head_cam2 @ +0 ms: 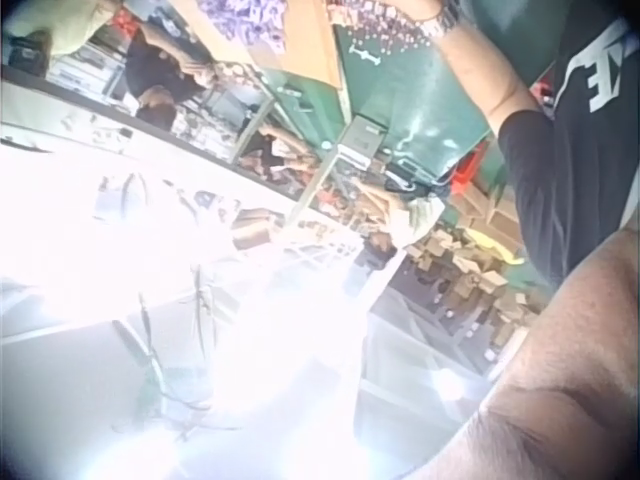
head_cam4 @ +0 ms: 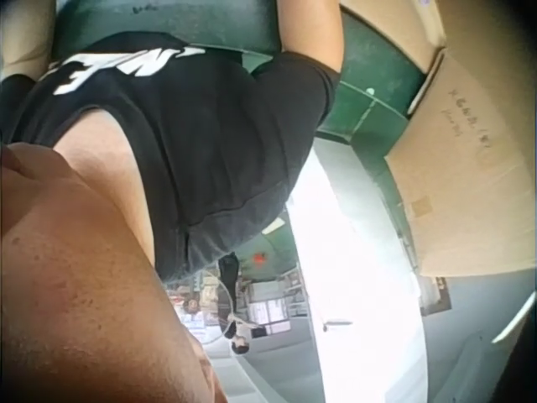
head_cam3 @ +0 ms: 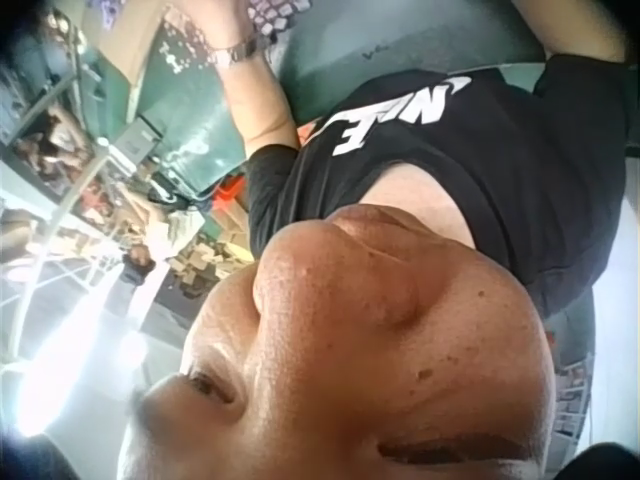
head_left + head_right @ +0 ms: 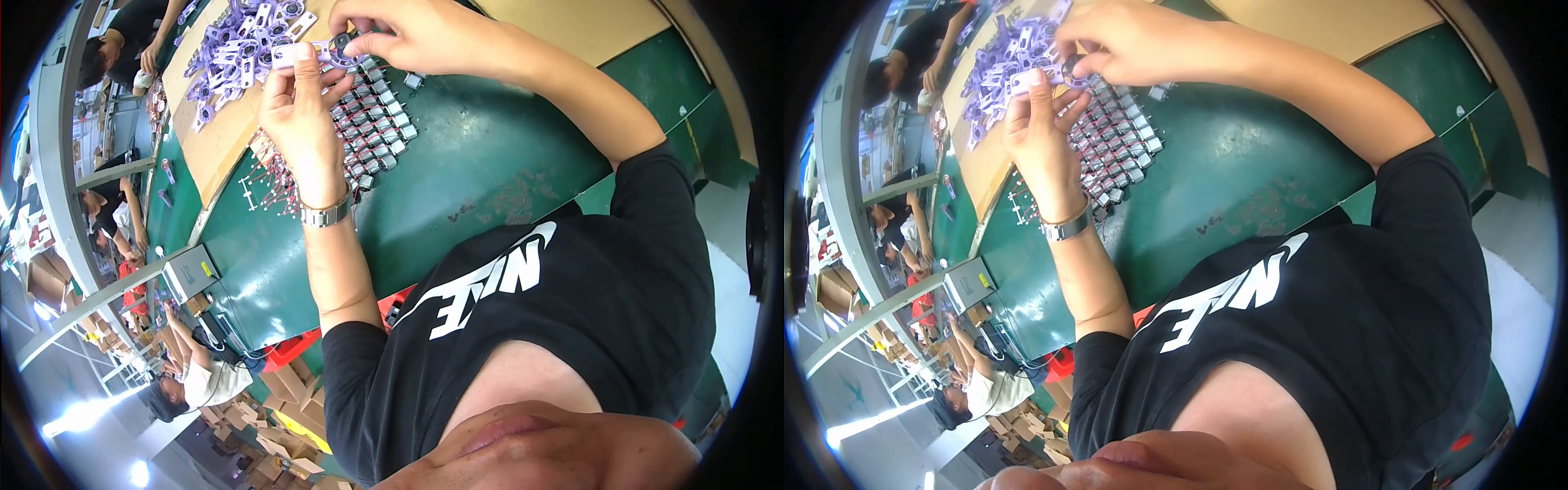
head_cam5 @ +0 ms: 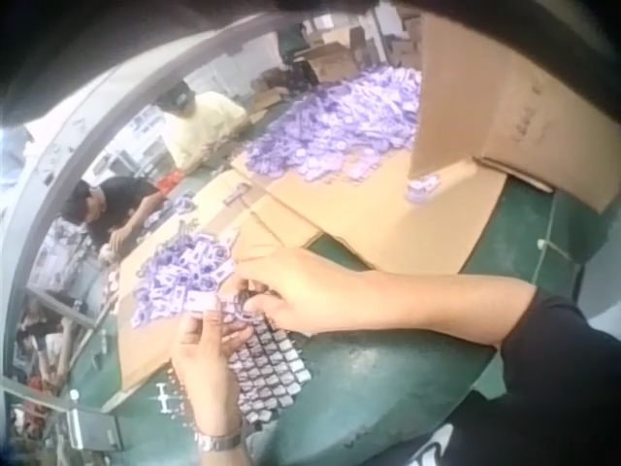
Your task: The person assembles small electronic components into purple plastic housings by hand at a factory workstation.
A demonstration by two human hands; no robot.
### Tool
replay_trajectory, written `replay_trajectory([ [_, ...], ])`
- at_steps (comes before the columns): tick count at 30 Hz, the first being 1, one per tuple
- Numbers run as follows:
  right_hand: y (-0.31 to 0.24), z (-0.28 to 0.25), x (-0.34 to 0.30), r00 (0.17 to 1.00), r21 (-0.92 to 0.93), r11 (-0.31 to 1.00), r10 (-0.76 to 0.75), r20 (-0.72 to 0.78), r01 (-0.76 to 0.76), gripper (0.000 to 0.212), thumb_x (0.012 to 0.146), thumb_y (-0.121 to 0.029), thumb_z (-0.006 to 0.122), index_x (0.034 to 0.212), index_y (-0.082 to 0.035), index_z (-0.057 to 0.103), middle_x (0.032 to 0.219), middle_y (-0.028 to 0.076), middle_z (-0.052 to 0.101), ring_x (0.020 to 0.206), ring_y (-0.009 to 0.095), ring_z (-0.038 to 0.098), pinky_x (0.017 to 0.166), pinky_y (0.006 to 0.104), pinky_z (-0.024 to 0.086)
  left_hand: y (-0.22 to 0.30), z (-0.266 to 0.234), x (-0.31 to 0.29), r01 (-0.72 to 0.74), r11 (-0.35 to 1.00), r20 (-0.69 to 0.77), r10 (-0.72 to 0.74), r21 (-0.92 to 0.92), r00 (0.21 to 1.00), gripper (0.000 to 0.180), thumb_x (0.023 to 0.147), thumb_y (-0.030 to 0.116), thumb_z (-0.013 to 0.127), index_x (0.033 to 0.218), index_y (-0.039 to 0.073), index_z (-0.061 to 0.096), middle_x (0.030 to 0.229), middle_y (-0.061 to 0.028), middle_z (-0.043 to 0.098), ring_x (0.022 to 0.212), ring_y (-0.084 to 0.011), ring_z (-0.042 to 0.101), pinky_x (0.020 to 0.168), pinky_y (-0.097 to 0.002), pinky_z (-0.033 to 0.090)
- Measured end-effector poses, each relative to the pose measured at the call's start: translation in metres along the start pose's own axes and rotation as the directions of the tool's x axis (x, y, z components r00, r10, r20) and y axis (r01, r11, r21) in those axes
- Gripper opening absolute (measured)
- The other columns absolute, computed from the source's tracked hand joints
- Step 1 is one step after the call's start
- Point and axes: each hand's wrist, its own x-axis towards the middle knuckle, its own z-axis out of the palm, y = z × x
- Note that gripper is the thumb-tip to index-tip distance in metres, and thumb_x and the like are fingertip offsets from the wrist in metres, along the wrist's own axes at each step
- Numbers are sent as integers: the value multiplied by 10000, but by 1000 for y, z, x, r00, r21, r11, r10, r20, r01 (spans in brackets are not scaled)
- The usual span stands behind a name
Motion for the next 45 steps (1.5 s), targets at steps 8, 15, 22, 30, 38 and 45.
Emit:
replay_trajectory([
  [8, 8, 18, -5, 990, 80, 988, 136, -40, -132, 191, 920, 0, 659, 1107, 36, 678, 904, 182, 691, 826, 255, 682, 742, 368, 538, -4, -3, 1, -53, 999, -21, 53, 1, 998, 206, 1019, 232, 685, 995, 28, 674, 929, -43, 685, 829, -97, 659, 759, -285, 624],
  [15, 46, 50, -11, 966, 400, 902, 229, -123, -163, 173, 887, -1, 745, 1040, 6, 666, 942, 72, 696, 898, 162, 651, 809, 309, 531, -3, 1, 2, -114, 989, -13, 113, -93, 993, 188, 1026, 213, 676, 1007, 27, 652, 962, -44, 686, 852, -110, 661, 816, -306, 615],
  [22, 38, 29, -2, 910, 412, 812, 383, 155, -413, 553, 911, -294, 799, 1348, -38, 578, 1089, 94, 660, 859, 141, 650, 729, 270, 535, -11, -8, 8, -120, 978, 65, 133, -172, 989, 157, 1031, 199, 669, 1033, 42, 669, 977, -28, 692, 905, -108, 647, 837, -292, 555],
  [30, 33, 17, -6, 840, 631, 554, 364, 403, -543, 545, 977, -205, 722, 1451, -9, 538, 927, 120, 700, 724, 147, 686, 623, 286, 569, -13, -4, 9, -187, 975, 113, 200, -119, 973, 140, 1021, 180, 682, 1001, 41, 681, 984, -17, 690, 903, -89, 598, 829, -252, 465],
  [38, 32, 19, -5, 854, 503, 695, 364, 372, -515, 436, 1013, -166, 646, 1417, -18, 569, 856, 88, 672, 648, 135, 655, 564, 270, 548, -18, -7, 8, -241, 971, 144, 237, 5, 961, 172, 1039, 208, 655, 1070, 41, 684, 1018, -38, 705, 912, -117, 631, 853, -283, 501],
  [45, 24, 16, -5, 868, 430, 769, 324, 377, -474, 420, 1028, -305, 556, 1345, -32, 592, 824, 34, 616, 627, 107, 569, 552, 263, 480, -7, -6, 1, -187, 980, 101, 193, -65, 976, 170, 1027, 207, 672, 1071, 43, 685, 1029, -44, 709, 924, -128, 642, 863, -291, 517],
])
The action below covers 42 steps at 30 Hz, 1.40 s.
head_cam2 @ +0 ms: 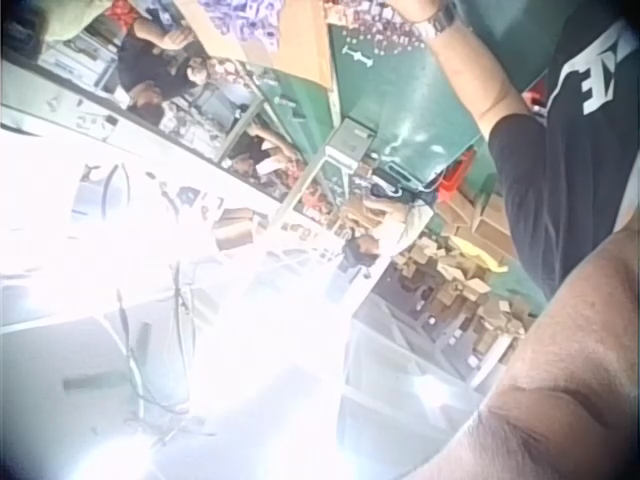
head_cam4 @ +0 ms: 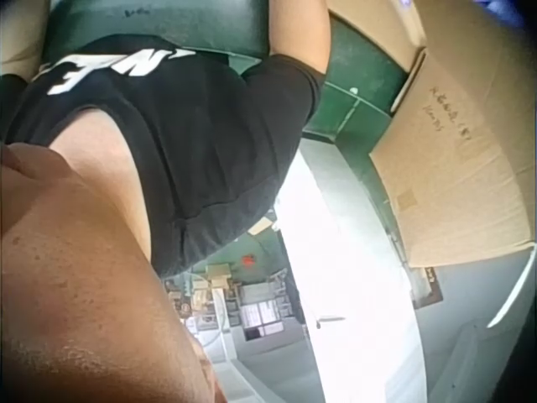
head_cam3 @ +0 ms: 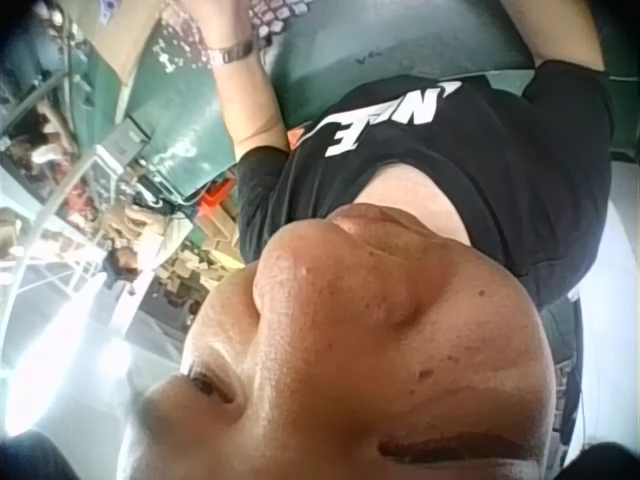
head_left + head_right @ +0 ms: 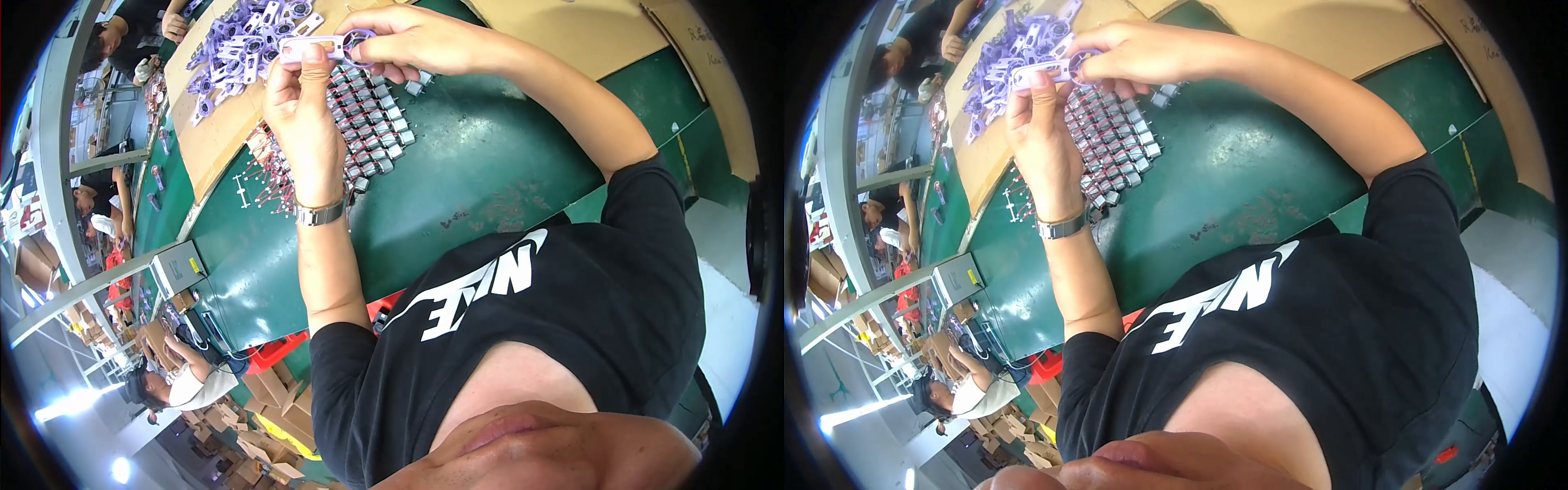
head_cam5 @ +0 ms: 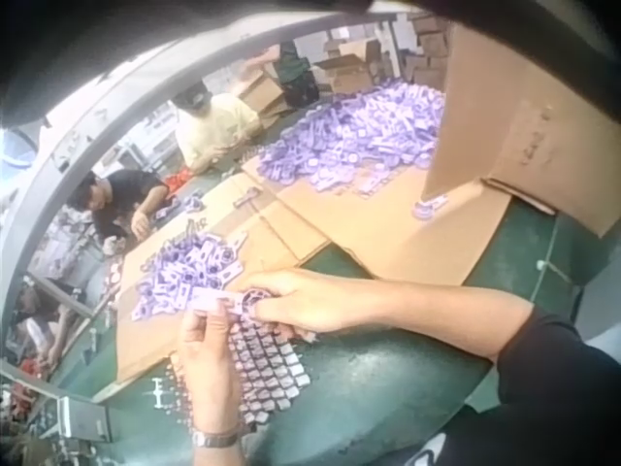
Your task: The person assembles small electronic components into purple plastic housings by hand at a factory workstation.
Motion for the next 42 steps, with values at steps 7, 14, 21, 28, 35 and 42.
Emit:
replay_trajectory([
  [7, 4, -2, 4, 999, 53, 997, 52, 5, -52, 497, 1020, -379, 566, 1387, -43, 557, 871, 54, 645, 672, 102, 569, 566, 274, 482, -2, 1, 4, -106, 975, -12, 110, 194, 994, 141, 1010, 166, 696, 1044, 29, 697, 1017, -20, 650, 1001, -104, 598, 871, -264, 481],
  [14, 10, 1, -4, 1000, -532, 847, 8, 18, 3, 464, 1045, -387, 571, 1352, -40, 590, 1105, 187, 703, 832, 290, 689, 790, 394, 558, -35, -142, 108, 33, -69, 5, 494, 997, 870, 1056, 847, 558, 799, 1452, -165, 323, 1406, -361, 411, 1265, -458, 504, 1037, -501, 475],
  [21, 86, 24, -73, 962, -968, 240, -240, -129, -70, 461, 971, -327, 649, 1373, -110, 590, 1389, 169, 496, 1264, 357, 448, 960, 480, 424, -40, -73, 160, -277, -30, 278, 203, 960, 939, 621, 894, 371, 755, 1266, -101, 601, 1176, -310, 681, 1093, -438, 672, 967, -465, 528],
  [28, 78, 28, -65, 917, -963, 270, -391, -85, 26, 384, 944, -298, 635, 1239, -54, 609, 1207, 147, 595, 1137, 316, 549, 904, 462, 496, -65, 198, 116, -609, 595, 830, -196, 524, 522, 361, 974, 272, 583, 1070, -52, 709, 893, -244, 726, 872, -310, 727, 829, -489, 562],
  [35, 61, 29, -67, 975, -686, 722, -78, -210, -90, 395, 981, -301, 590, 1248, -10, 589, 1284, 231, 624, 1228, 388, 559, 1033, 491, 451, -105, 267, 93, -638, 433, 701, 20, 637, 713, 525, 837, 493, 766, 1072, 25, 742, 1112, -207, 684, 1097, -380, 646, 940, -487, 527],
  [42, 76, 19, -75, 802, -737, 607, -578, -153, 297, 527, 847, -165, 796, 1287, -9, 552, 1017, 152, 643, 940, 350, 622, 852, 462, 508, -39, 212, 125, -598, 274, 642, -503, 753, 578, 404, 775, 319, 707, 981, -27, 744, 935, -267, 725, 904, -399, 717, 823, -440, 566],
])
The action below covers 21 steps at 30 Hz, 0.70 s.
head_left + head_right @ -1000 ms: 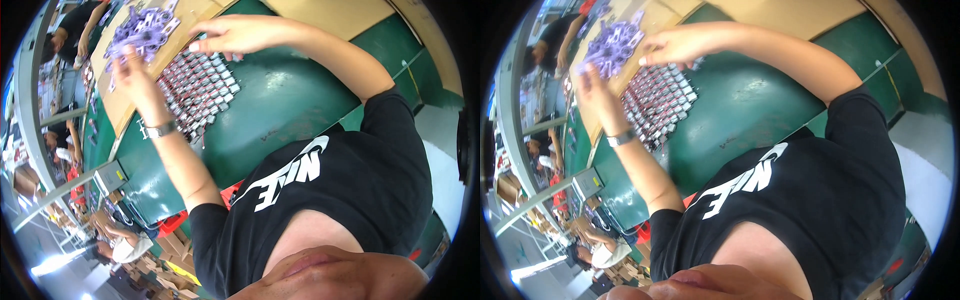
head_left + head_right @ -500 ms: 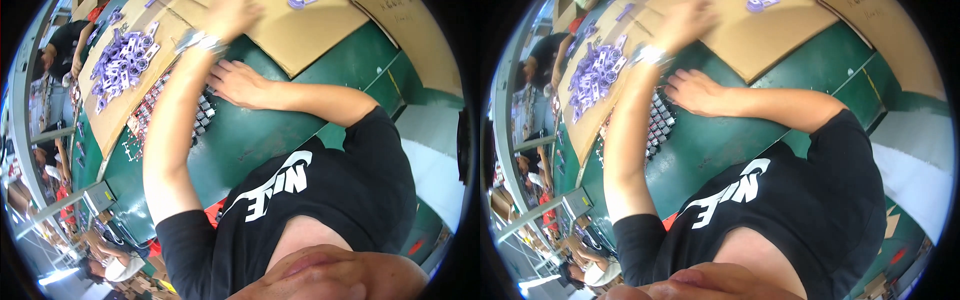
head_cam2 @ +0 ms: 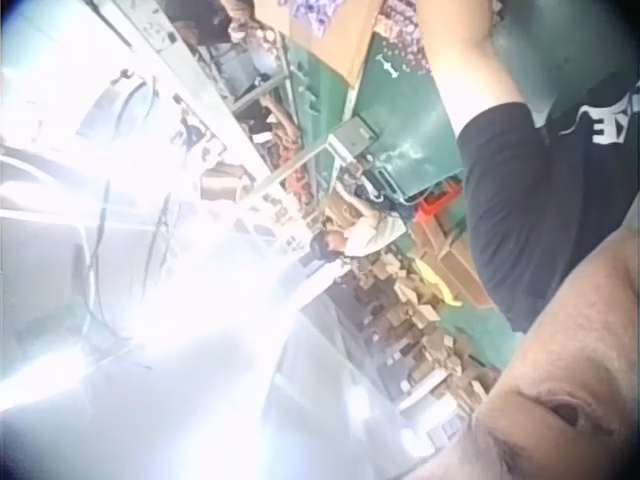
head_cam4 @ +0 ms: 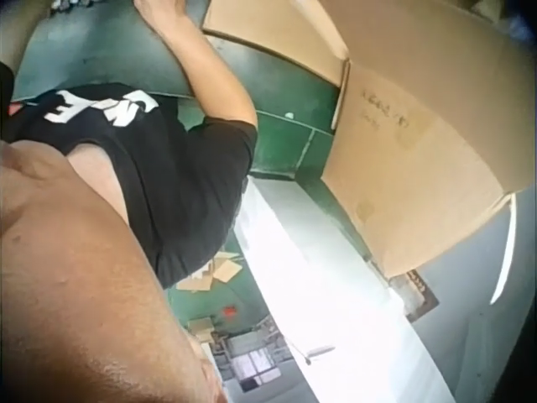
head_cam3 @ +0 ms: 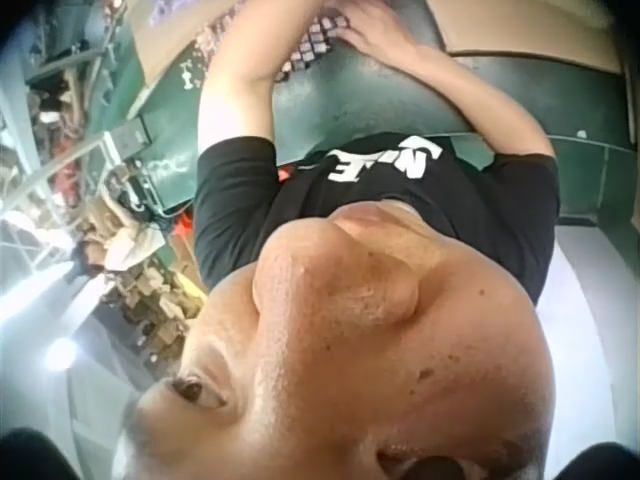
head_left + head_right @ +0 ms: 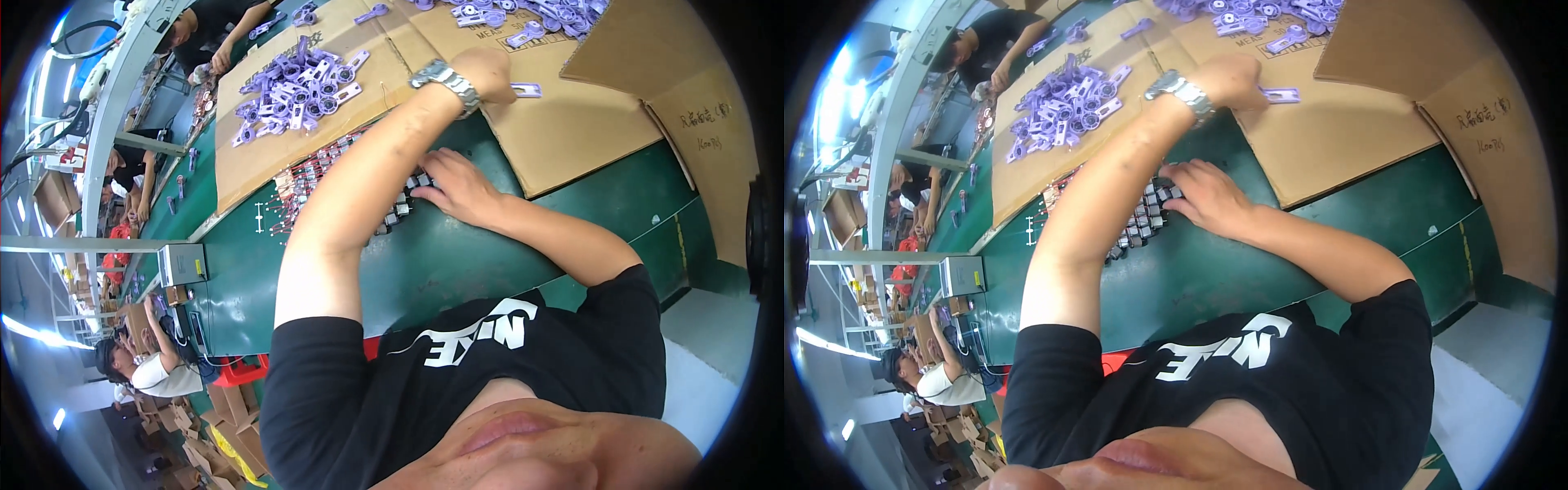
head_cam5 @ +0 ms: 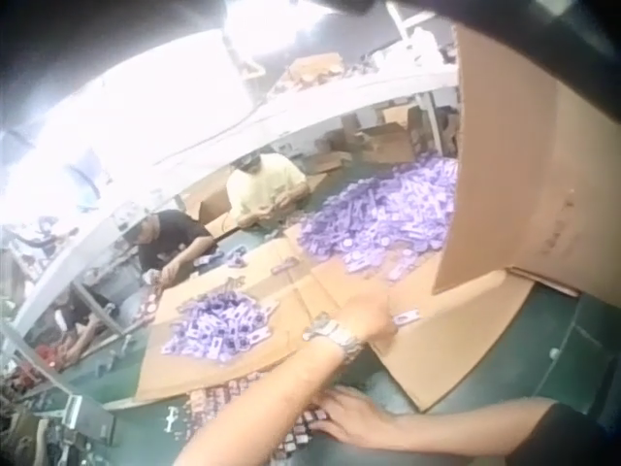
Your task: The person assembles small electronic components into purple plastic housings by hand at a factory workstation.
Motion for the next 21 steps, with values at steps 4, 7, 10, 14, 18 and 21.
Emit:
replay_trajectory([
  [4, -1, -2, 6, 972, 146, 962, 220, 80, -230, 613, 868, -206, 803, 1364, -50, 477, 817, 121, 595, 773, 316, 615, 685, 427, 503, -42, -2, -26, 68, 973, -184, -110, -219, 977, 462, 732, 391, 778, 842, -56, 737, 771, -228, 717, 767, -317, 736, 713, -409, 578],
  [7, 1, 4, 7, 958, 77, 956, 276, 79, -282, 598, 879, -201, 797, 1359, -37, 480, 786, 114, 590, 747, 315, 621, 674, 427, 508, -70, 4, -58, 124, 748, -139, -278, -652, 950, 440, 761, 379, 796, 876, -40, 729, 778, -155, 727, 727, -218, 728, 676, -352, 582],
  [10, -3, 13, 11, 967, 53, 969, 237, 91, -243, 547, 908, -204, 769, 1364, -82, 493, 822, 132, 651, 769, 337, 644, 693, 450, 517, -92, 15, -100, 82, 519, -127, -355, -851, 926, 376, 868, 321, 781, 1013, -15, 695, 893, -87, 728, 779, -139, 707, 705, -291, 595],
  [14, -9, 14, 17, 873, 334, 806, 453, 181, -488, 405, 1079, -298, 532, 1447, -132, 500, 793, 61, 661, 725, 154, 623, 666, 324, 509, -105, 28, -180, -109, 227, -200, -430, -968, 880, 315, 959, 269, 734, 1103, -2, 664, 950, -85, 723, 847, -153, 711, 769, -305, 608],
  [18, 18, 5, 18, 796, 555, 606, 575, 188, -569, 372, 1102, -352, 494, 1317, -56, 564, 706, -14, 522, 658, 88, 500, 653, 237, 405, -109, 41, -230, -297, 148, -331, -463, -943, 822, 340, 965, 267, 736, 1146, -8, 650, 984, -80, 709, 835, -156, 700, 762, -314, 609],
  [21, 26, 15, 27, 789, 616, 546, 574, 219, -568, 420, 1108, -388, 473, 1326, -38, 552, 735, 0, 537, 695, 96, 519, 687, 251, 426, -121, 53, -261, -368, 81, -348, -559, -926, 753, 332, 962, 232, 732, 1163, -23, 663, 972, -85, 716, 802, -162, 705, 718, -314, 621],
])
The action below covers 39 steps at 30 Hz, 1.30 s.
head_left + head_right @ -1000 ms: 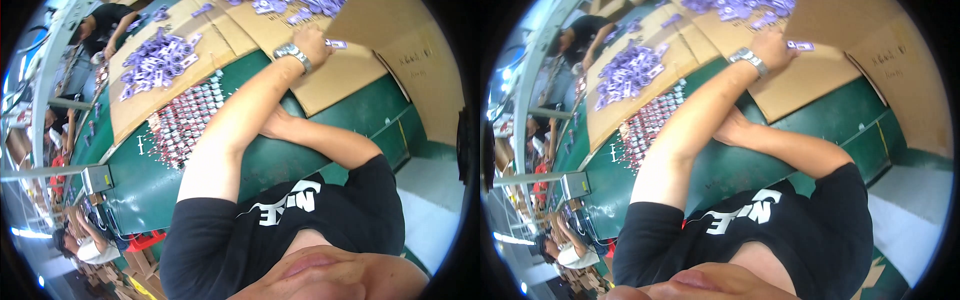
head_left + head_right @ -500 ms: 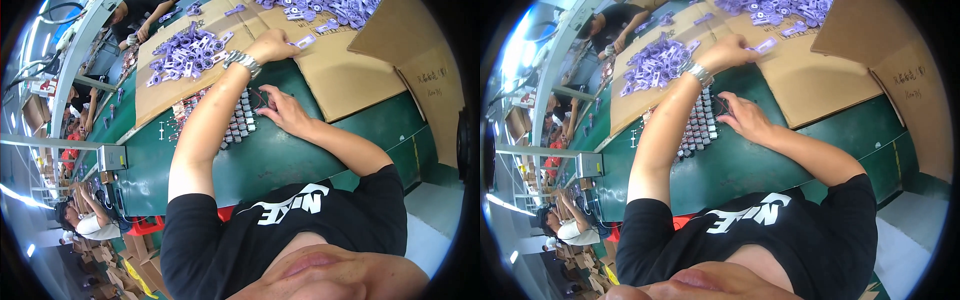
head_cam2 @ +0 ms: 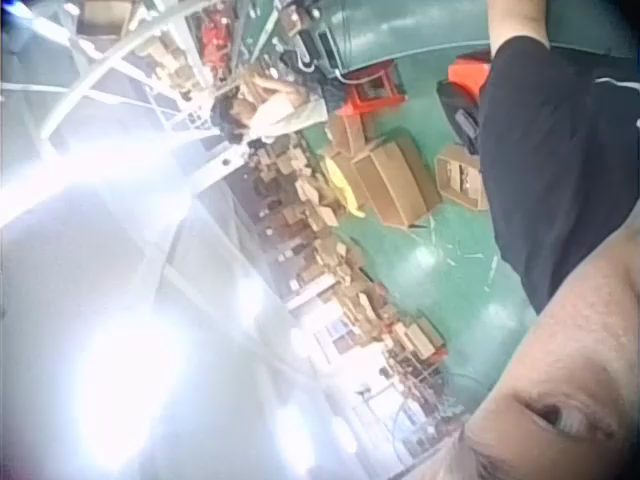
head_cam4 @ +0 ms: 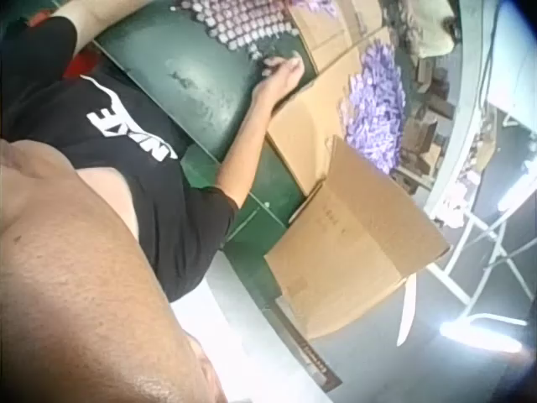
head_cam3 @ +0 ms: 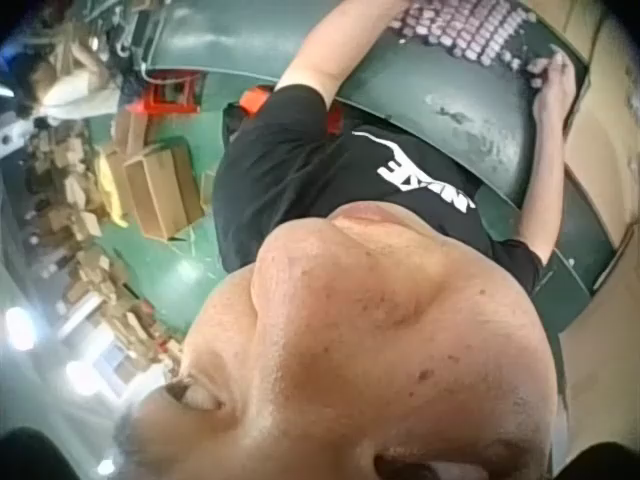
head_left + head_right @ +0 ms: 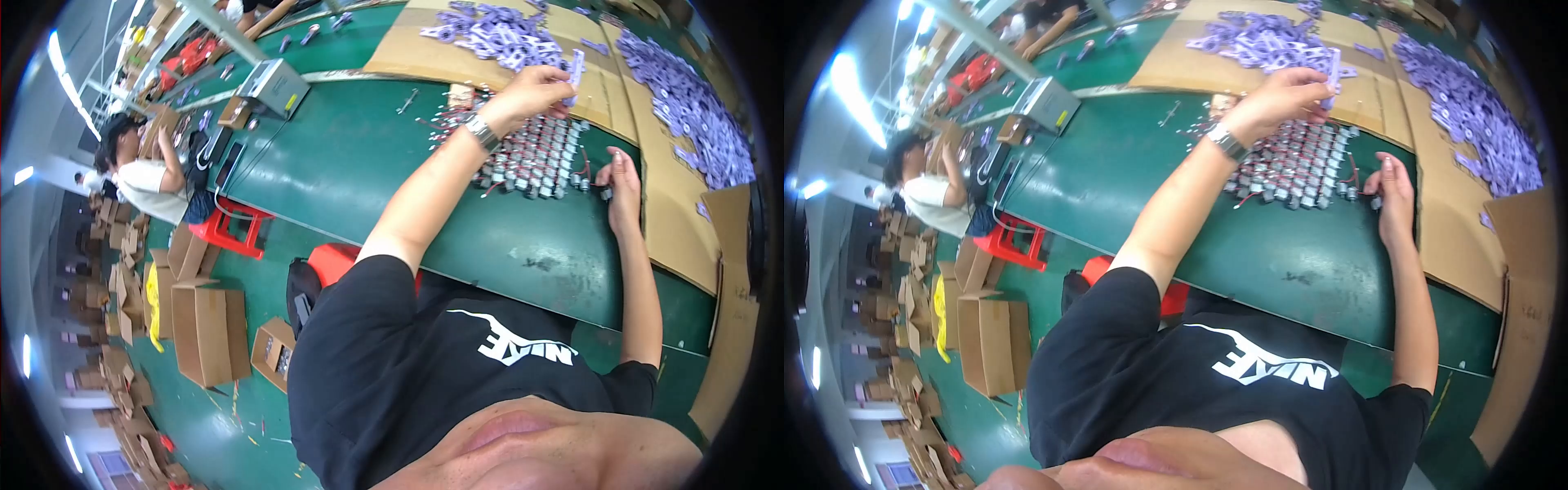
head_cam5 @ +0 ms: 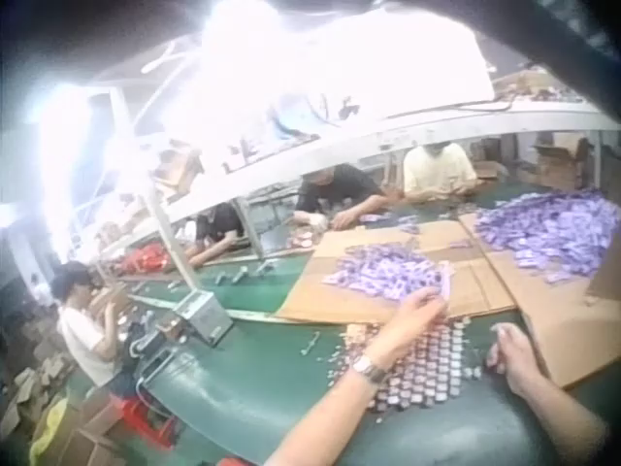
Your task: The person assembles small electronic components into purple plastic housings by hand at a factory workstation.
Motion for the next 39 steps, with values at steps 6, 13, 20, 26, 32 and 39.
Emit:
replay_trajectory([
  [6, 7, -9, 4, 994, 46, 999, -22, -107, 27, 377, 1108, -327, 503, 1286, 0, 560, 718, -42, 349, 631, 73, 351, 592, 248, 325, -3, 2, 2, -47, 998, 67, 50, -50, 997, 254, 996, 213, 682, 1085, -24, 691, 946, -91, 721, 822, -175, 711, 744, -333, 630],
  [13, 3, -5, 4, 998, 187, 982, 12, 54, -22, 243, 1107, -231, 485, 1206, -15, 538, 796, -6, 426, 778, 141, 453, 794, 292, 404, -12, -4, 2, -37, 992, 76, 47, -122, 996, 283, 994, 158, 684, 1139, -79, 633, 951, -134, 709, 803, -212, 713, 723, -353, 639],
  [20, -25, -10, 15, 987, 131, 991, -53, 150, 34, 300, 1075, -284, 565, 1194, -10, 582, 1026, 90, 686, 1024, 206, 670, 977, 343, 489, -19, -7, 4, -4, 990, 55, 12, -144, 998, 313, 1002, 208, 683, 1185, -42, 638, 1030, -119, 704, 903, -225, 710, 781, -378, 637],
  [26, -80, 18, 32, 995, 53, 996, -72, -70, 76, 332, 1024, -286, 652, 1219, -19, 622, 768, -45, 493, 554, 36, 391, 555, 232, 350, -5, -10, -3, 4, 986, 26, 0, -169, 1000, 287, 1010, 207, 666, 1174, -27, 634, 1079, -156, 708, 980, -282, 706, 889, -462, 618],
  [32, -96, 44, 46, 1000, -257, 966, 25, -12, -27, 240, 1021, -338, 638, 1083, -106, 651, 675, -93, 407, 520, 13, 323, 467, 212, 257, -1, -13, -2, -46, 988, 34, 51, -148, 998, 367, 1033, 216, 632, 1281, -53, 593, 1143, -168, 685, 1034, -304, 690, 945, -487, 600],
  [39, -63, 50, 62, 957, -568, 822, 187, 223, -28, 190, 1019, -275, 602, 998, -89, 633, 702, -61, 470, 635, 63, 423, 578, 265, 360, -2, -16, -3, -20, 991, 8, 21, -134, 1000, 410, 1038, 270, 634, 1287, -52, 589, 1166, -158, 681, 1044, -290, 690, 932, -459, 590],
])
